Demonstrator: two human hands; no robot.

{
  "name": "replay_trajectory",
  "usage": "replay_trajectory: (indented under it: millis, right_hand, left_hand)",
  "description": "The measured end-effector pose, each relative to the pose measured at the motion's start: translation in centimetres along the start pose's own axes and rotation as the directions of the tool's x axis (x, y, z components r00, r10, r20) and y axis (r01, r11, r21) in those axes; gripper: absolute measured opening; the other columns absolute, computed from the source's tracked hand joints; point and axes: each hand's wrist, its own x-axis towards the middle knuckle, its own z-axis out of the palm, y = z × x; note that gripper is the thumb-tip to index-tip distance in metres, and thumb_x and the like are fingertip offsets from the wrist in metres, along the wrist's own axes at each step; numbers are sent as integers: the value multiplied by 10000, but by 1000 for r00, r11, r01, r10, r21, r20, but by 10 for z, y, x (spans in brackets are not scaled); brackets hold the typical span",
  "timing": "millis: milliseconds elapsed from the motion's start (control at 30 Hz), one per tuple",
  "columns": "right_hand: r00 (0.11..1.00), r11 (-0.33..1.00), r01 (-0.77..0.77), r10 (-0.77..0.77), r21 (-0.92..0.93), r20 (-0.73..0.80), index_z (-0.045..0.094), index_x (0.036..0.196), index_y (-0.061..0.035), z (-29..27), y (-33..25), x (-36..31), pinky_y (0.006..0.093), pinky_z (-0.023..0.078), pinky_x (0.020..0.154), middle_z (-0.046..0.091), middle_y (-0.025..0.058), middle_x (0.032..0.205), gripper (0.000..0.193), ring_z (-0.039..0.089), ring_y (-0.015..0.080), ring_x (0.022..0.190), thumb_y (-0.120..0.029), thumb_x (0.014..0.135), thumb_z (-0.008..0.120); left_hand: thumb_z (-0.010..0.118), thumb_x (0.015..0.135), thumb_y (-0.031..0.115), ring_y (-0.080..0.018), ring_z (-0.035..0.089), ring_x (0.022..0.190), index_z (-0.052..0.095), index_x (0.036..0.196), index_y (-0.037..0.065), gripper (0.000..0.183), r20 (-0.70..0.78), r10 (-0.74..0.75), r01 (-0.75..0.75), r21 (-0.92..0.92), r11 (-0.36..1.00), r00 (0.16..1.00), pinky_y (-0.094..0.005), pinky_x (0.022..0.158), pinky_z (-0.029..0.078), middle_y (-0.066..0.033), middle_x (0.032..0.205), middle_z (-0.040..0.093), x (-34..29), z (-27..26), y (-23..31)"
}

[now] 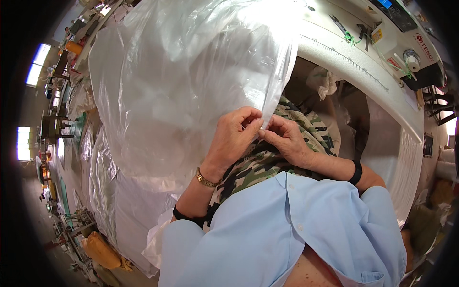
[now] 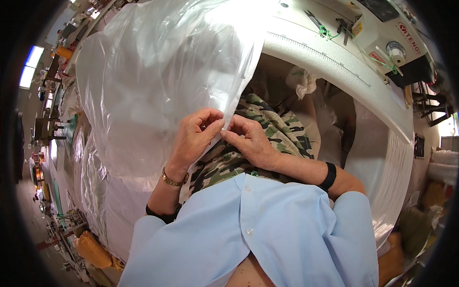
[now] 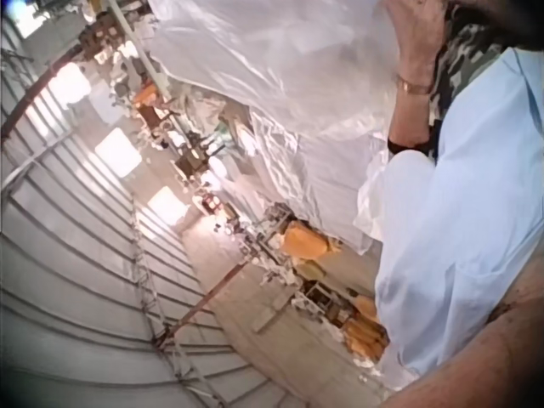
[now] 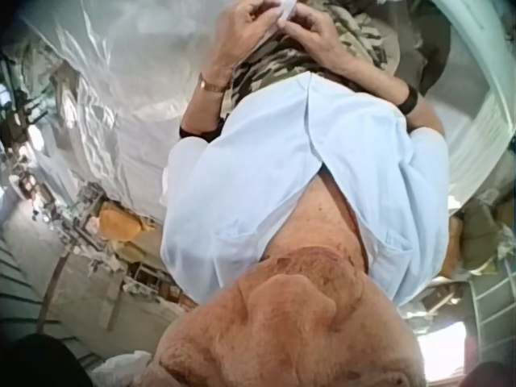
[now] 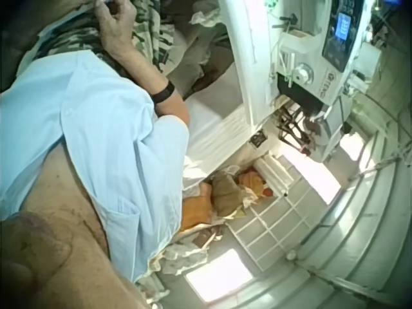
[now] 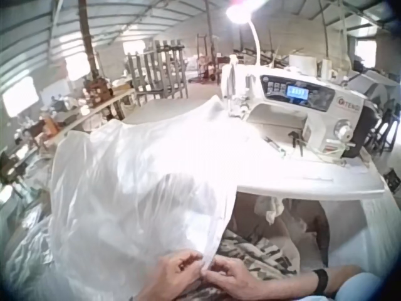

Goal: Sewing a large white plastic sheet using an industrial sewing machine.

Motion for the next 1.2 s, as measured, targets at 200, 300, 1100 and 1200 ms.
replay_trajectory:
  millis: [200,300,1100,1200]
  right_hand:
    - [998,982,36,-45,-184,-46,602,1064,18,6,-19,-12,255,462,670,603,25,793,221,533,67,737,-159,937,567]
    - [998,991,23,-30,-133,-54,589,1090,20,10,-17,-14,267,482,690,606,41,803,236,554,77,747,-157,937,557]
    - [969,874,195,-241,-445,-48,609,910,-26,9,-10,-16,337,477,662,643,87,760,79,613,218,712,-103,895,617]
    - [913,682,356,-401,-639,80,616,905,-34,6,-14,-6,352,467,671,618,80,745,86,610,241,716,-67,837,658]
  left_hand:
    - [620,895,35,-135,522,657,612,981,-15,100,30,275,-270,317,909,961,-285,619,439,-73,774,588,-3,2,12]
    - [629,892,53,-174,519,633,613,979,-12,110,13,301,-285,365,887,954,-297,614,438,-101,783,586,-5,5,13]
    - [602,940,101,-146,545,669,610,916,-12,116,150,214,-241,196,950,965,-284,607,435,-64,764,573,6,-1,10]
    - [605,962,140,-70,516,680,620,891,-8,164,199,48,-52,13,999,979,-244,605,428,-8,758,580,11,-6,-1]
